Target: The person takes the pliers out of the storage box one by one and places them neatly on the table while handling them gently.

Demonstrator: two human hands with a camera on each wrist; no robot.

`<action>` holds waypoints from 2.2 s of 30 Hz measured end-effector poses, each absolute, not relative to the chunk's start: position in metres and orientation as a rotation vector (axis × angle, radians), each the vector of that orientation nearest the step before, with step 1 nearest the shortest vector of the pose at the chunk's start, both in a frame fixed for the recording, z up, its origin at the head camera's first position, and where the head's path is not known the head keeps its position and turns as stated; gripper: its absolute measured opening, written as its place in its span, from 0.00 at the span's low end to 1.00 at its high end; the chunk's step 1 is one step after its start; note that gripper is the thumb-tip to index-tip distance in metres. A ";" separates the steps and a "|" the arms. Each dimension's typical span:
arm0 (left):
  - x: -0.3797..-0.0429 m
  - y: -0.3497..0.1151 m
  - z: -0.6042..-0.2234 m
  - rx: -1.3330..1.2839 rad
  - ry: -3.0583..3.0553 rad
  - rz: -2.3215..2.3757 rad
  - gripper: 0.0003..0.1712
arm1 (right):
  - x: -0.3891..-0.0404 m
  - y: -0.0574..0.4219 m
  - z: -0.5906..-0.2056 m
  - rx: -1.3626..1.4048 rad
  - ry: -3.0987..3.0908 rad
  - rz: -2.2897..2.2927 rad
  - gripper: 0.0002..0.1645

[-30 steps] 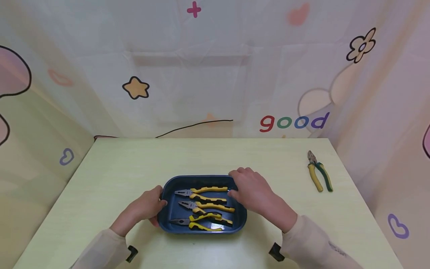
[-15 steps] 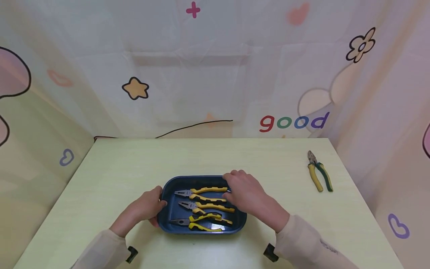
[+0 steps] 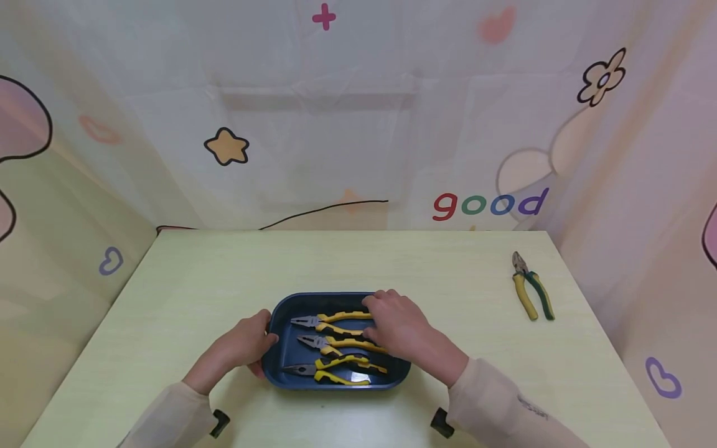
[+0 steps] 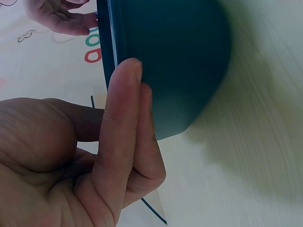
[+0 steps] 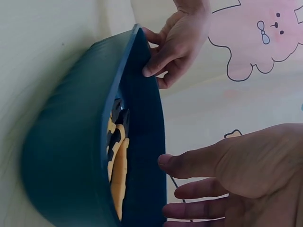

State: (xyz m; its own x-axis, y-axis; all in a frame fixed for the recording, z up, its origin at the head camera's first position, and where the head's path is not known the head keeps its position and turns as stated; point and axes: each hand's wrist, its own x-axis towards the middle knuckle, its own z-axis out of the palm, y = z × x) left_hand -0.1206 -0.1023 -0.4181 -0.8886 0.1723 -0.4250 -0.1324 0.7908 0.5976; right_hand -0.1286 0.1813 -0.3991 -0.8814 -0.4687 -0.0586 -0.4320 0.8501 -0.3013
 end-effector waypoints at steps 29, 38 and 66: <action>-0.121 -0.103 -0.420 0.015 2.513 0.891 0.15 | -0.136 0.161 -0.429 -0.829 2.931 -0.302 0.24; -0.121 -0.102 -0.418 0.003 2.515 0.877 0.17 | -0.138 0.157 -0.437 -0.844 2.938 -0.272 0.20; -0.121 -0.101 -0.416 0.001 2.504 0.891 0.17 | -0.145 0.155 -0.450 -0.877 2.955 -0.074 0.15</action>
State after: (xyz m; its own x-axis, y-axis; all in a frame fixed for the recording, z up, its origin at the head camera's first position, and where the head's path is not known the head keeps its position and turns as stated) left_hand -0.1211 -0.1009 -0.4164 -0.8853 0.1567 -0.4377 -0.1549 0.7882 0.5956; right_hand -0.1452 0.1546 -0.4504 -0.8367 -0.5460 -0.0418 -0.5432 0.8373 -0.0627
